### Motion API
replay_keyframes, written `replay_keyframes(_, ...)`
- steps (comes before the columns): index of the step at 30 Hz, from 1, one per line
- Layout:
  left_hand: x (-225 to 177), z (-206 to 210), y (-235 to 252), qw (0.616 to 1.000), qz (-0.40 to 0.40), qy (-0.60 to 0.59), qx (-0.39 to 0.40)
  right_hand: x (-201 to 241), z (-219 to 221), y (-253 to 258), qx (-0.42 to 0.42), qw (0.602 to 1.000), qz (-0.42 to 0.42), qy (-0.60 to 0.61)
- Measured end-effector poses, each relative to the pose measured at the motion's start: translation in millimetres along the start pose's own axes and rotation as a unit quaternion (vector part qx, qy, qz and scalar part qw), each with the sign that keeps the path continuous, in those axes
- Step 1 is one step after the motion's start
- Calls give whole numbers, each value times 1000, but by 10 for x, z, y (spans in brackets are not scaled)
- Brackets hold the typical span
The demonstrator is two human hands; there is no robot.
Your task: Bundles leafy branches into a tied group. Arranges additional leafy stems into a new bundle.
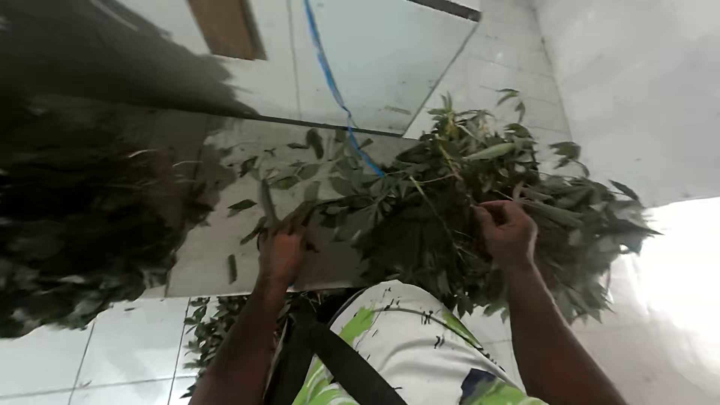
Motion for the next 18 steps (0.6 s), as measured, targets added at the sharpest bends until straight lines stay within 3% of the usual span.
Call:
replay_keyframes(4,164,-48,-1,994,-106,9,-25,-388,318,-94,123,987,62,-87)
replay_keyframes(6,21,-282,-4,992,-98,-20,-80,-585,563,-94,205,962,105,-149)
replay_keyframes(9,-652,-758,-11,984,18,-64,-164,-751,699,-67,232,951,127,-160)
replay_keyframes(12,-1631,-1088,-32,951,187,-82,-231,-736,586,-75,257,959,83,-87)
replay_keyframes(15,-2509,-1285,19,909,367,-28,-195,-567,396,-62,317,948,18,-6)
replay_keyframes(18,-2852,-1445,109,896,415,30,-159,-351,170,-7,356,933,-43,31)
Point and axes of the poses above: each hand's wrist, its own y-axis towards the middle knuckle, its own z-axis out of the palm, x = y × z, the point moved 5 cm from there along y, towards the middle knuckle, and after that the axes turned 14 degrees about y, right-handed, at the moved point
